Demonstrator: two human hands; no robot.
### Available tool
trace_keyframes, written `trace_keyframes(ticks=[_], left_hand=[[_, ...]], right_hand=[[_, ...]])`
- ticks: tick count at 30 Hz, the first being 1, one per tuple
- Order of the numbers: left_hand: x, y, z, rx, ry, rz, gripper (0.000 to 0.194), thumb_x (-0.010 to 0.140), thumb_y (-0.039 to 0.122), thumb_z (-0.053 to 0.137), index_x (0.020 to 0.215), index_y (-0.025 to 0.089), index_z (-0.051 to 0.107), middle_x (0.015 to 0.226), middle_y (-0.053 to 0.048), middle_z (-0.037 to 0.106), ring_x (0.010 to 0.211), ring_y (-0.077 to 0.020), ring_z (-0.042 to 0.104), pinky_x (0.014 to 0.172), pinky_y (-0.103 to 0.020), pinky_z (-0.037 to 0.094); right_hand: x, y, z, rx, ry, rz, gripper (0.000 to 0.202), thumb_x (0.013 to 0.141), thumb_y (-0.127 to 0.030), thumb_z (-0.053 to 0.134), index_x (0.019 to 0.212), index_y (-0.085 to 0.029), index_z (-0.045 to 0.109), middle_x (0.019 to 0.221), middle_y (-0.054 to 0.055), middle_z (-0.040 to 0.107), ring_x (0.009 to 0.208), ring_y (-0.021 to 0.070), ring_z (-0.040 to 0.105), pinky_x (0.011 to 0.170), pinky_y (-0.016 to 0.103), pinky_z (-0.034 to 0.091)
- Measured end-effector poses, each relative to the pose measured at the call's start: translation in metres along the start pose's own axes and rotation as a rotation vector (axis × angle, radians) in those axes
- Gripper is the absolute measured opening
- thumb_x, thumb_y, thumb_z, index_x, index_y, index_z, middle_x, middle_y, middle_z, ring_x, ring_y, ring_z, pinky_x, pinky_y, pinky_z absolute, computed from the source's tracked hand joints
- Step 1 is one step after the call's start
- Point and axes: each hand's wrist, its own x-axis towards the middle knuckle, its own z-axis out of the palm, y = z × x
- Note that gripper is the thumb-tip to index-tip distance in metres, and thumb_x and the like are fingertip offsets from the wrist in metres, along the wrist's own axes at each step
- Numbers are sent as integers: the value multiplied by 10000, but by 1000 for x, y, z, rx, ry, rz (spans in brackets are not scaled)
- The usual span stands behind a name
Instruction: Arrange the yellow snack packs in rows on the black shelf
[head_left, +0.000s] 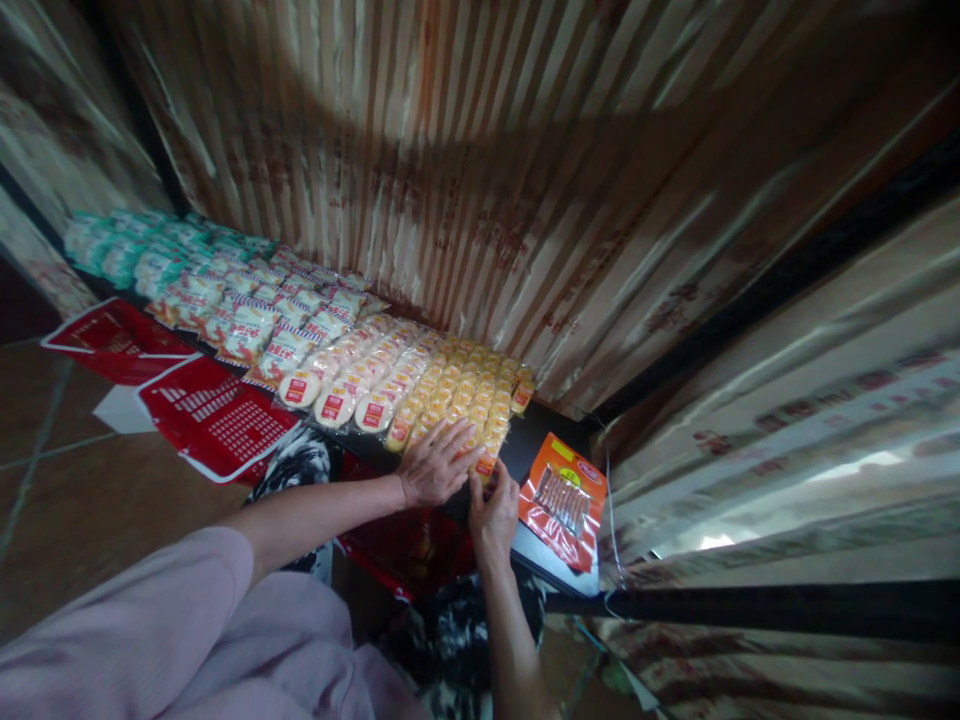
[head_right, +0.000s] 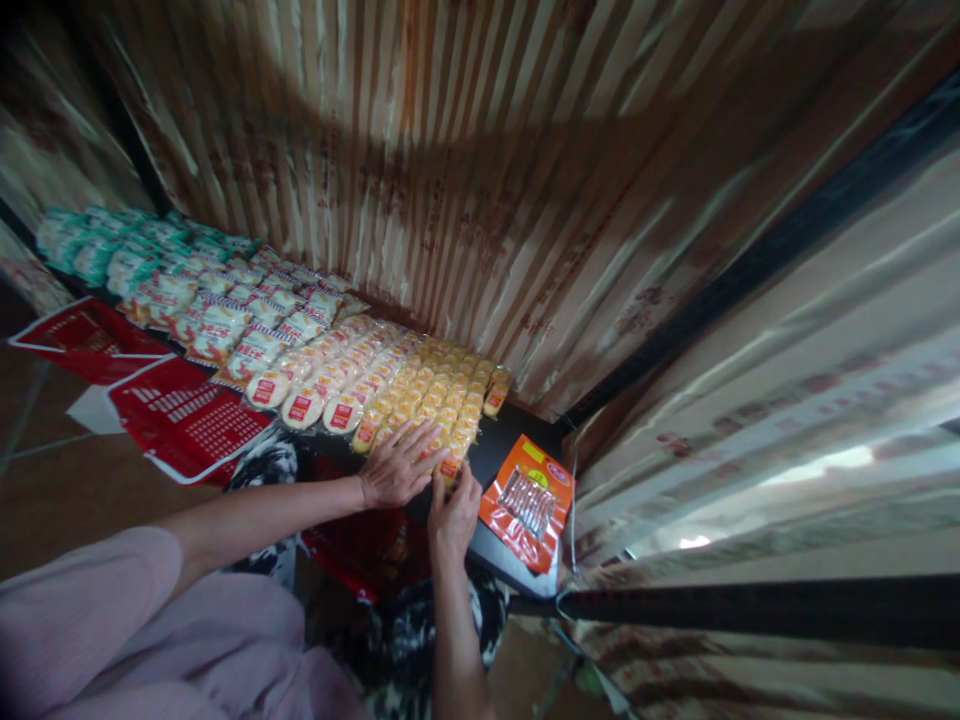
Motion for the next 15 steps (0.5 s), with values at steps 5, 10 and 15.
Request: trace_keyframes(ticks=[5,10,15], left_hand=[[-2,-1,2,20,27,17,551,922,350,469,1450,254,341,1527,-117,293,1430,-279,215,1157,-491,175],[-2,-1,5,26,22,70,532,923,351,471,1438,273,359,1525,-78,312,1426,-280,230,1159,-508,161],[-2,0,7,19,18,64,497,931,358,462,1416,272,394,1517,-75,329,1425,-270,236,1162,-510,154]], right_hand=[[2,-1,-3,7,10,-13,626,853,-635,401,1164,-116,563,991,147,582,755,203,571,721,369,500],[2,1,-2,28,43,-38,522,849,-615,436,1018,-140,573,894,107,577,782,210,564,731,366,485],[2,1,-3,54,45,-45,458,843,-593,465,950,-155,547,834,72,549,745,195,544,688,346,483]])
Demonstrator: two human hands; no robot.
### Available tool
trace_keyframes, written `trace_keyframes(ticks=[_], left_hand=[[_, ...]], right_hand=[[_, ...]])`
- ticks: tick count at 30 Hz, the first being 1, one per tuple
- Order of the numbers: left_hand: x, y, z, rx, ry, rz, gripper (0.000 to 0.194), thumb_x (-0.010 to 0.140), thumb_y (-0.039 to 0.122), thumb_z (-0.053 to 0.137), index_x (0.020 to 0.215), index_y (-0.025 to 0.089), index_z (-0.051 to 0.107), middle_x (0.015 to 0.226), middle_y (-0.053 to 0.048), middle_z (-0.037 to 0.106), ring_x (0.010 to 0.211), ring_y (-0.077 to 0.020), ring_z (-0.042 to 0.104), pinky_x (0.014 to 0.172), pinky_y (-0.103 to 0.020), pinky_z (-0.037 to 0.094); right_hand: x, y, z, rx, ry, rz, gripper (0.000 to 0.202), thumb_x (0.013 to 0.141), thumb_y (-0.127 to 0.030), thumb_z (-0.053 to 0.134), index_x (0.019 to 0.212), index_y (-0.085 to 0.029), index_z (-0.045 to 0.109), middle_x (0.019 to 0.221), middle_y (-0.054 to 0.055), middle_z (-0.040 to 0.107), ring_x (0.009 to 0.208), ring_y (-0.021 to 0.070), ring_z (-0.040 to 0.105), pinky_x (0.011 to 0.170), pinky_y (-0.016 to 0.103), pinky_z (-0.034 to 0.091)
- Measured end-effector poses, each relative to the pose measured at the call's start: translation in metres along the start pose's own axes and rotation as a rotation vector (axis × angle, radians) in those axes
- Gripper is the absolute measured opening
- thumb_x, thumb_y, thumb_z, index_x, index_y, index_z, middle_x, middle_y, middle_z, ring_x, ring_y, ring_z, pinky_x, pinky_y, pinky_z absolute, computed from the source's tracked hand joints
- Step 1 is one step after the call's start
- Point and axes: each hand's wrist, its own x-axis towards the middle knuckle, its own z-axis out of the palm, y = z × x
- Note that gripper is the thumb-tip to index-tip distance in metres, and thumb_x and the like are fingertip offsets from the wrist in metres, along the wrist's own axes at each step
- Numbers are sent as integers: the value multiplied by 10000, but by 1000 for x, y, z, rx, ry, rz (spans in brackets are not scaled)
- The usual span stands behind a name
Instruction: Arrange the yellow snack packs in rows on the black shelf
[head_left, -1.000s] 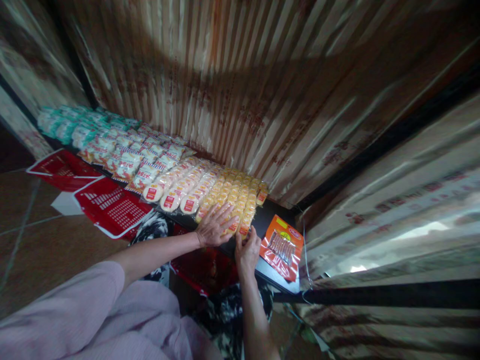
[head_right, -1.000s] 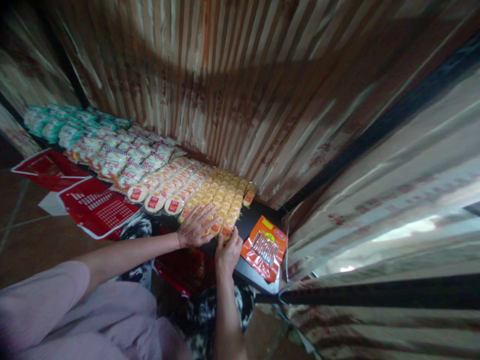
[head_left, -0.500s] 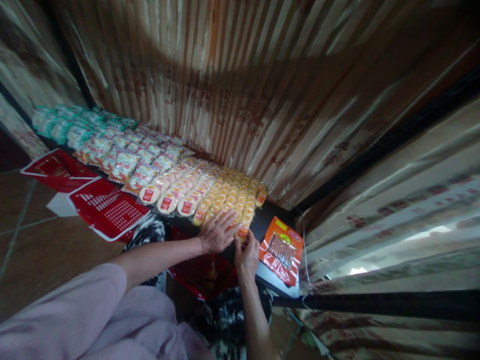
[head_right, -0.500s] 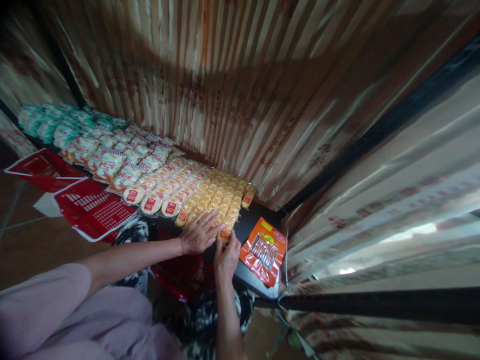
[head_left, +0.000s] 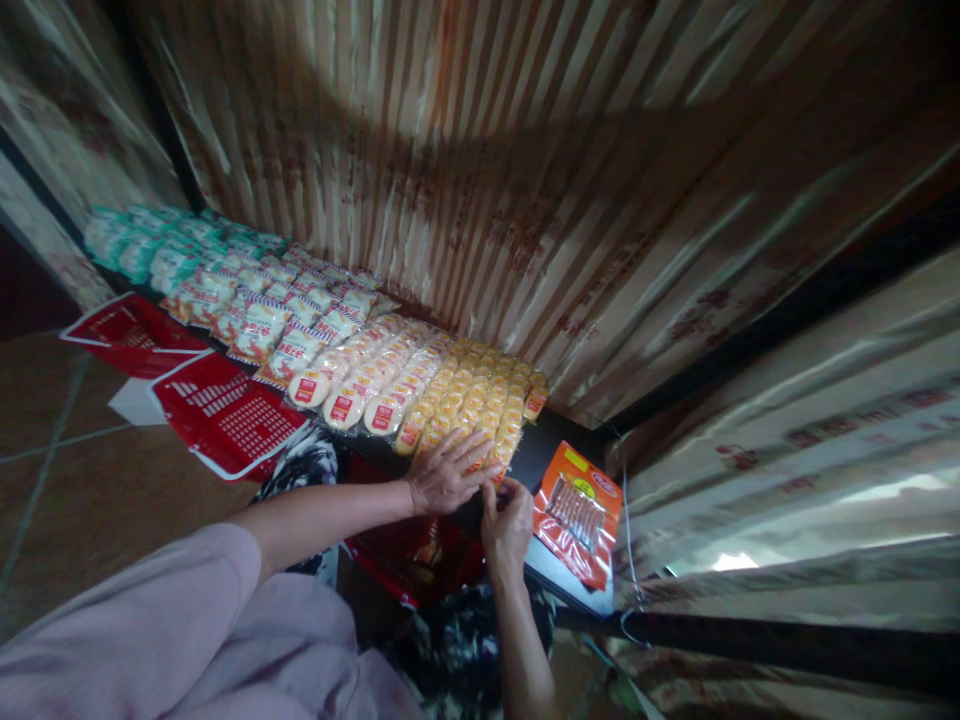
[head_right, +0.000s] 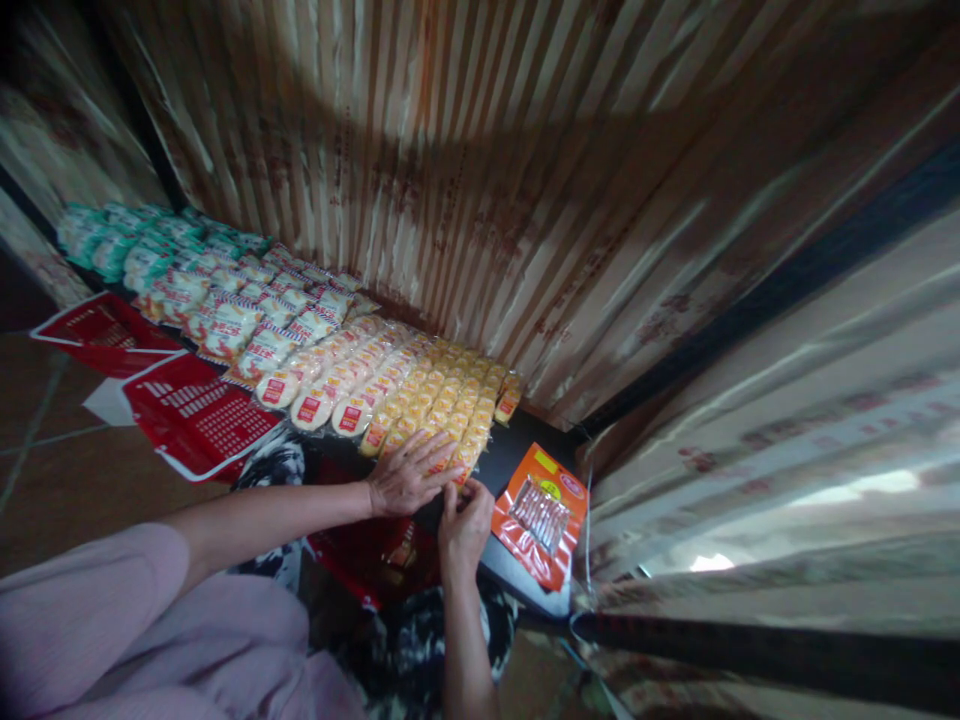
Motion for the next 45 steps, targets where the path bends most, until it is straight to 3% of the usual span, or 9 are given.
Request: trace_keyframes(ticks=[15,23,30,33,38,41,45], left_hand=[[0,0,0,11,16,7,495,933,324,454,1406,190,399,1486,-108,380,1413,-260,272,1167,-489,197],[-2,-1,3,-14,7,50,460,904,325,511,1358,269,464,1482,-57,395,1399,-265,302,1153,-512,198],[1,-1,1,0,3,43,430,882,341,537,1300,243,533,1465,-68,421,1394,-270,307,1149,-478,202],[0,-1,2,-7,-17,42,442,879,339,541,1310,244,523,1467,-70,418,1393,-270,309,1143,-481,214],[-2,1,7,-22,18,23,414,906,297,497,1316,239,511,1465,-55,422,1397,-259,303,1143,-471,230],[0,2,8,-25,1,16,374,923,279,462,1285,218,533,1441,-58,450,1395,-253,306,1151,-462,217],[4,0,0,-39,-66,34,333,895,281,496,1198,176,584,1374,-95,501,1383,-287,313,1158,-480,180]], right_hand=[[5,-5,1,-6,34,72,449,810,-612,469,881,-172,527,800,63,527,746,200,529,697,352,480],[4,-2,3,-4,33,51,474,829,-644,430,866,-180,515,804,74,541,757,204,536,699,354,481],[6,3,-2,33,-22,26,493,823,-671,433,846,-186,517,804,77,563,738,204,549,682,355,485],[6,3,-9,-41,18,-17,464,859,-624,405,883,-180,541,837,91,577,808,223,548,744,381,479],[22,-7,-16,-115,127,-115,400,915,-493,369,966,-154,574,958,139,602,964,250,553,854,431,461],[44,-20,-8,-98,94,-216,391,925,-443,379,1090,-147,574,1178,176,577,1128,252,532,923,439,454],[79,-36,16,-232,-38,-321,491,934,-426,328,1276,-124,509,1390,199,459,1319,282,395,1028,497,381]])
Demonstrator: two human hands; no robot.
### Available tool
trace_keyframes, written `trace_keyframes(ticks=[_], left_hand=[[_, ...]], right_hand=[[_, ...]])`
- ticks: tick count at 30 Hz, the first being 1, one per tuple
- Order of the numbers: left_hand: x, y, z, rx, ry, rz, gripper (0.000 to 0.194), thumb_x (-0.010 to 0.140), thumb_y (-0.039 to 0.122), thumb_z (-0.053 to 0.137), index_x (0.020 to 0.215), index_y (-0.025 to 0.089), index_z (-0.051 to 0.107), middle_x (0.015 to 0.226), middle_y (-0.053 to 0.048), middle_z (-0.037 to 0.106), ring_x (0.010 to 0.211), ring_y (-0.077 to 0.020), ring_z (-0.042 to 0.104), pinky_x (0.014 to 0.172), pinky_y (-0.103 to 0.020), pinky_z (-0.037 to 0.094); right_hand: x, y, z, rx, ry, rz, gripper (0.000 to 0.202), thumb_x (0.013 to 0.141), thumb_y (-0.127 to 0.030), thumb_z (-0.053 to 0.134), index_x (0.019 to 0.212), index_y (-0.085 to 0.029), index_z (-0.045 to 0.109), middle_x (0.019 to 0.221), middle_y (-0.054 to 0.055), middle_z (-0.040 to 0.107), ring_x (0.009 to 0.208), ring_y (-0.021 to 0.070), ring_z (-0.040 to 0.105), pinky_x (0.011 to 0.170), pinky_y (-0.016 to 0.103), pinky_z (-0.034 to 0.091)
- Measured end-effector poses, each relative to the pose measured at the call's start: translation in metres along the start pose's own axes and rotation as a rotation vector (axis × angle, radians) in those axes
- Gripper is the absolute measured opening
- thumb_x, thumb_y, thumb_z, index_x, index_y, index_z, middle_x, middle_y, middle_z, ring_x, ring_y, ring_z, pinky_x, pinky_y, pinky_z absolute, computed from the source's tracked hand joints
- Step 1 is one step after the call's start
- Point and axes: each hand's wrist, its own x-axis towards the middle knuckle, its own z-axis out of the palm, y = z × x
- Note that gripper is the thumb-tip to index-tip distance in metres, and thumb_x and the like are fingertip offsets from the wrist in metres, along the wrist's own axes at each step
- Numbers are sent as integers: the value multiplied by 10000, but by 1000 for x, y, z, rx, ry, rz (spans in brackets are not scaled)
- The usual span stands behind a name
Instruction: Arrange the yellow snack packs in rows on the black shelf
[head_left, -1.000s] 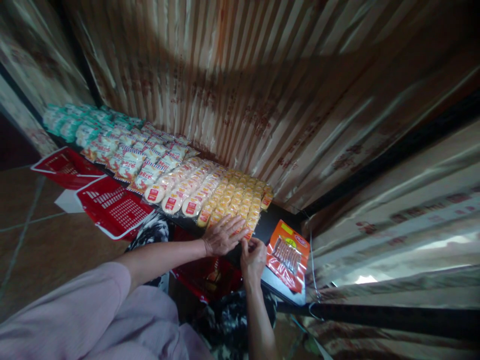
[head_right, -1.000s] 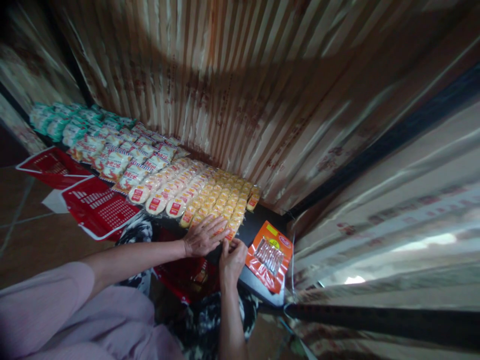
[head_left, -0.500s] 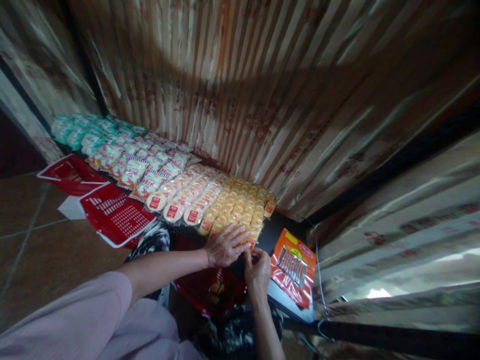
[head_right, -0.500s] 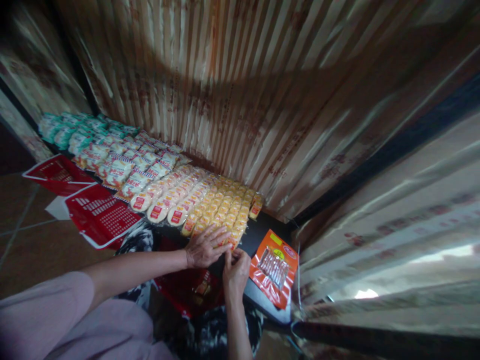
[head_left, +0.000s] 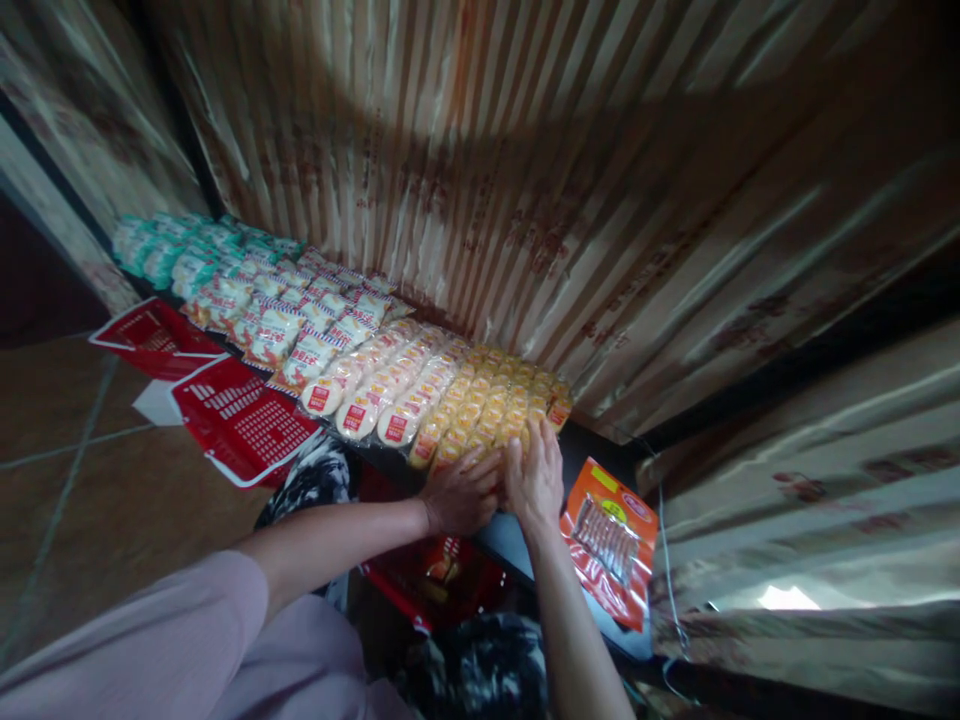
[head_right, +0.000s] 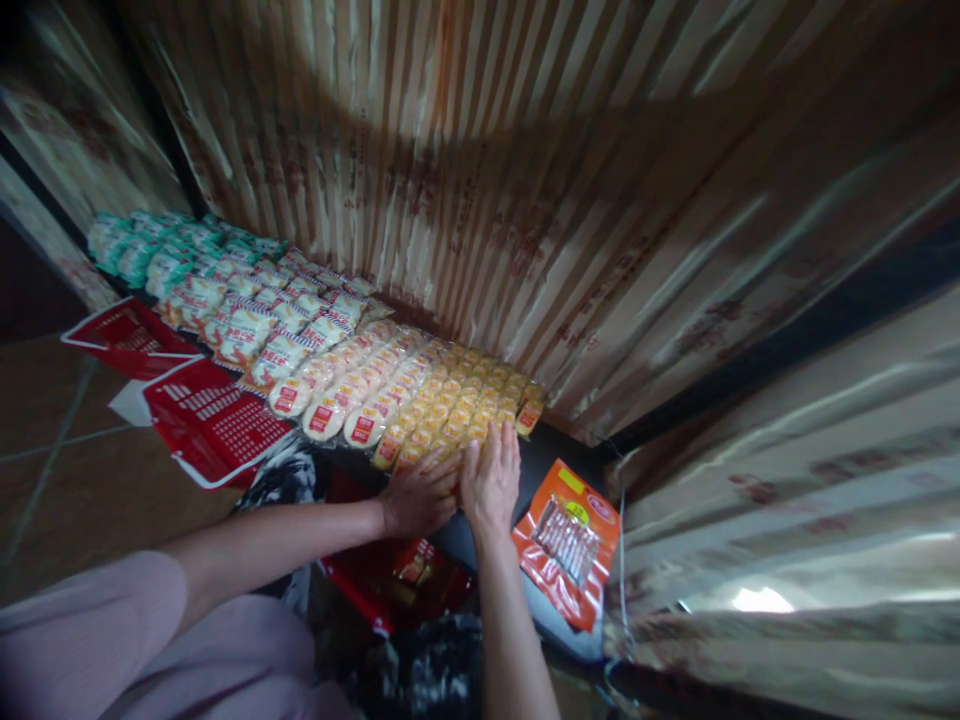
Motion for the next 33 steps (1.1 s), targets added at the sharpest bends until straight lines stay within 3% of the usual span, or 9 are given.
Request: trace_keyframes(ticks=[4,10,18,27,33], left_hand=[[0,-4,-6,-57,-54,36,395,866,308,547,1246,202,536,1354,-91,508,1314,-271,395,1147,-488,197],[-4,-6,1,-53,36,40,361,899,298,494,1243,196,535,1350,-95,507,1304,-252,404,1153,-466,198],[-4,-5,0,-43,-5,42,376,893,313,512,1250,195,524,1387,-104,471,1339,-266,361,1157,-476,189],[-6,-6,3,-31,57,23,397,882,310,503,1265,204,501,1361,-88,499,1345,-273,354,1166,-486,162],[-5,-6,0,-35,8,18,406,879,307,512,1267,193,487,1378,-101,476,1350,-281,344,1164,-499,157]], right_hand=[[32,-7,22,-133,-170,-59,498,926,-402,363,1334,-146,489,1445,189,408,1377,324,303,1029,542,357],[57,-18,43,-225,-354,-38,538,922,-470,400,1394,-215,442,1460,156,408,1384,353,280,1033,566,323],[58,-13,57,-246,-326,-50,529,915,-448,423,1382,-201,459,1418,176,452,1317,335,388,1031,525,323],[60,-8,63,-174,-316,-41,521,897,-422,411,1339,-160,500,1400,180,460,1325,342,361,1029,526,318],[61,-5,66,-130,-321,-12,525,905,-398,383,1354,-147,485,1406,171,451,1335,322,348,1045,508,315]])
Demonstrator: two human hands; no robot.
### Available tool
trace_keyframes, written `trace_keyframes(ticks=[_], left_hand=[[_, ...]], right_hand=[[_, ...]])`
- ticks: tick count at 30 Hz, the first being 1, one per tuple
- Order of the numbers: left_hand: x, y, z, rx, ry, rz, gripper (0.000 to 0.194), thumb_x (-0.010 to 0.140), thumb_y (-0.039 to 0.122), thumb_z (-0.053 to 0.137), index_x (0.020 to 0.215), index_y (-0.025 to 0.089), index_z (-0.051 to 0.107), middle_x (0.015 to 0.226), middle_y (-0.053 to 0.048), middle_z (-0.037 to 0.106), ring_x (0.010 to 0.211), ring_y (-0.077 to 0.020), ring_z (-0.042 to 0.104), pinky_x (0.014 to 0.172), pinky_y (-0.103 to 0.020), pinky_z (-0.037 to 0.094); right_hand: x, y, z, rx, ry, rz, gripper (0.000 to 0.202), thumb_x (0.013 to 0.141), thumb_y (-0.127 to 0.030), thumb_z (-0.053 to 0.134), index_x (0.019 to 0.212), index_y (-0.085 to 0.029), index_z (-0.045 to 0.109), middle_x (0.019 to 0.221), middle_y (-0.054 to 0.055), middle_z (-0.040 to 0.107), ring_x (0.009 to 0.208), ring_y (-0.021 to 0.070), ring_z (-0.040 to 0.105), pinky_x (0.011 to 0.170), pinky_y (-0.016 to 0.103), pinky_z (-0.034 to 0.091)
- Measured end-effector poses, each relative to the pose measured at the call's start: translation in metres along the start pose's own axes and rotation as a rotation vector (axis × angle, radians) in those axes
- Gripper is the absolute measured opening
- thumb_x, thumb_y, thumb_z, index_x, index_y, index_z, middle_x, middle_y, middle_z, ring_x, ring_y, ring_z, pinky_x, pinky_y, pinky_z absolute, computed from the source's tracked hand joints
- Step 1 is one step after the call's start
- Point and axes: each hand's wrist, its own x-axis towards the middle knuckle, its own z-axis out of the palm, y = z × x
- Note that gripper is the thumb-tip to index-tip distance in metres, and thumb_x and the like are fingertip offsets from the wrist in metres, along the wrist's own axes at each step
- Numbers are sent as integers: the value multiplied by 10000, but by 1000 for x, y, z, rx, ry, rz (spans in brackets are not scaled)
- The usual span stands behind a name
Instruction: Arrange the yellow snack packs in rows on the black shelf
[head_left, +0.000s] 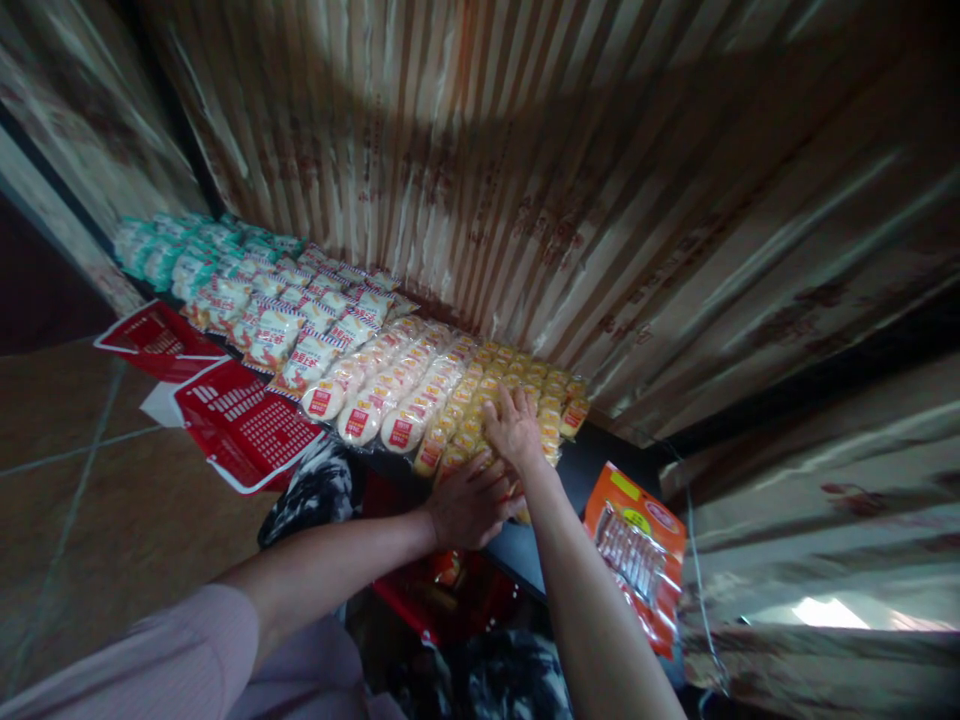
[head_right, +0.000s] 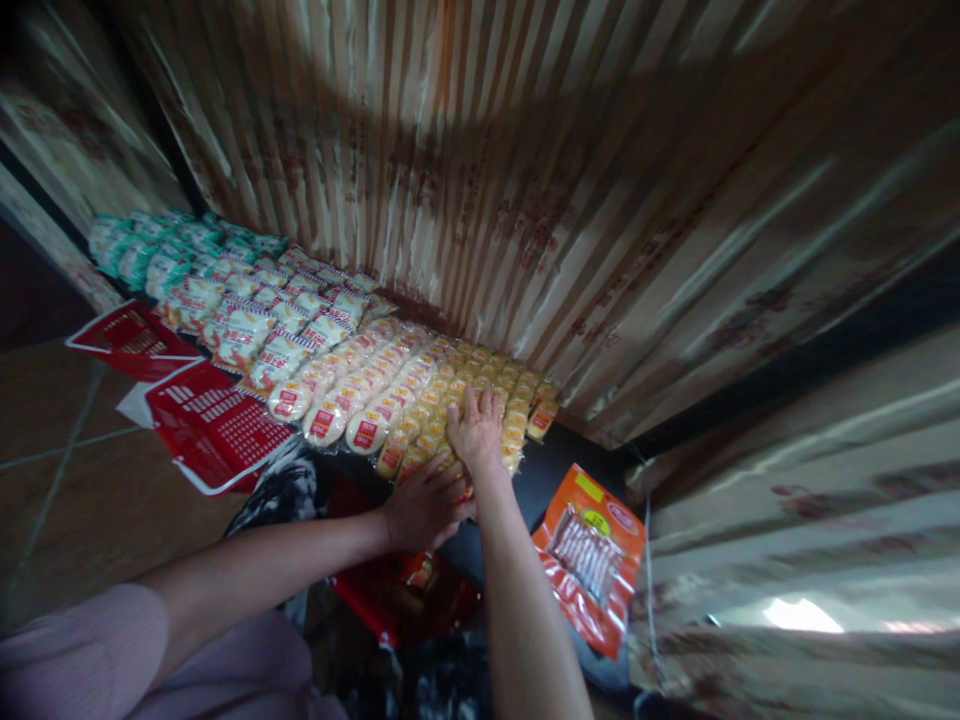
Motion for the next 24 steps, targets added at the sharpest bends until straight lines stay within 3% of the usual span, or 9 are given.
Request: trace_keyframes(ticks=[6,18,21,24], left_hand=[[0,1,-1,1,-17,-4,427,882,313,521,1292,204,472,1400,-98,454,1357,-279,335,1165,-494,152],[2,2,-7,18,-29,-17,455,850,314,552,1283,200,472,1389,-101,463,1324,-293,372,1126,-483,220],[2,2,-8,23,-34,-21,497,848,312,552,1321,210,440,1411,-97,443,1347,-287,344,1128,-475,223],[2,3,-7,26,-57,-25,516,853,317,548,1345,230,421,1448,-90,407,1374,-291,305,1121,-487,234]], right_hand=[[4,4,2,19,-31,-11,548,907,-377,371,1355,-79,477,1389,210,457,1337,316,349,1070,479,304],[3,0,3,197,7,-1,526,886,-417,379,1304,-134,526,1376,180,470,1333,332,348,1072,545,294],[3,0,-6,264,6,-4,522,889,-457,360,1280,-164,544,1361,152,499,1335,308,356,1085,540,286],[1,4,-24,319,38,-4,594,899,-500,304,1271,-109,552,1396,172,469,1364,287,331,1114,488,272]])
